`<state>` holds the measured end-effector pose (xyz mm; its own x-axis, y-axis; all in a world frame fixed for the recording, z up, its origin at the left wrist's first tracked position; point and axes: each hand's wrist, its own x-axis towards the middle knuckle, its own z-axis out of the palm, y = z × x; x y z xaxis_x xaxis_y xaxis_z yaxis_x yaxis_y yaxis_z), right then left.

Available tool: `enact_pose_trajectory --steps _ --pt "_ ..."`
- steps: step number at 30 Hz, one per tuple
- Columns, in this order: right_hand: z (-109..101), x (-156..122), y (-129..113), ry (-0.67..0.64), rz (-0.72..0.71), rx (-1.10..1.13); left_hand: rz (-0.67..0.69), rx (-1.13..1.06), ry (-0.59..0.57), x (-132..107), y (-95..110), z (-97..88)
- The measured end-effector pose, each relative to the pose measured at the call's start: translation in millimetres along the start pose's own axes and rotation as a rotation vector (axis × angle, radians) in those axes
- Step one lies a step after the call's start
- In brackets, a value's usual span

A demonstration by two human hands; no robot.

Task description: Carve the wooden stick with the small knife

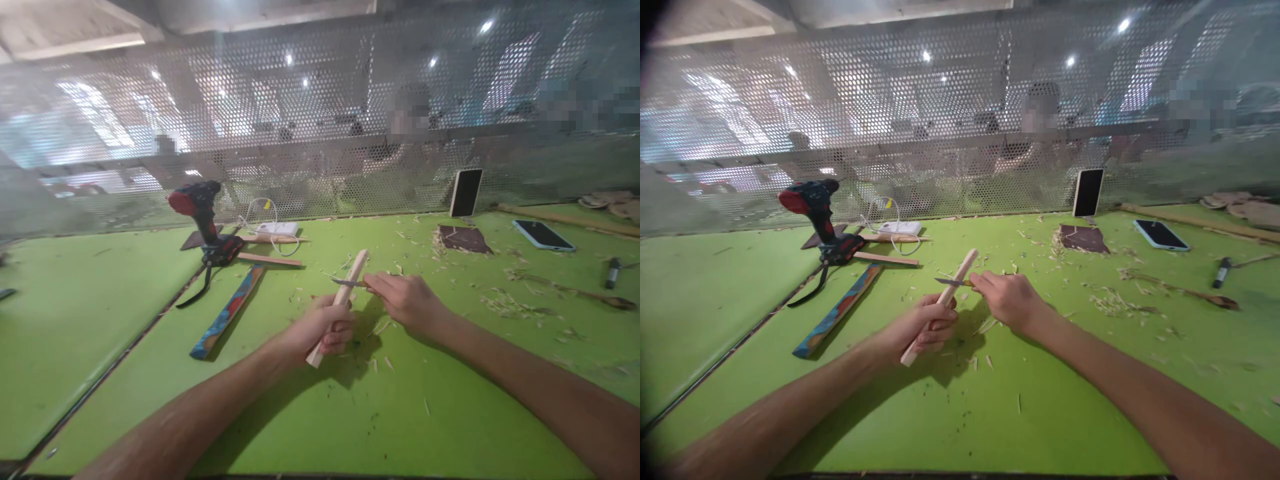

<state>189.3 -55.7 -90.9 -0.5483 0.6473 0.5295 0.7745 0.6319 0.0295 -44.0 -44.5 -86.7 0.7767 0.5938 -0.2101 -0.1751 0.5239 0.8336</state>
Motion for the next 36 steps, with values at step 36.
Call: enact_pose_trajectory --steps 36 --pt "-11 -2 17 0.064 0.255 0.281 0.02 0.062 -0.015 1 -3 -9.2"
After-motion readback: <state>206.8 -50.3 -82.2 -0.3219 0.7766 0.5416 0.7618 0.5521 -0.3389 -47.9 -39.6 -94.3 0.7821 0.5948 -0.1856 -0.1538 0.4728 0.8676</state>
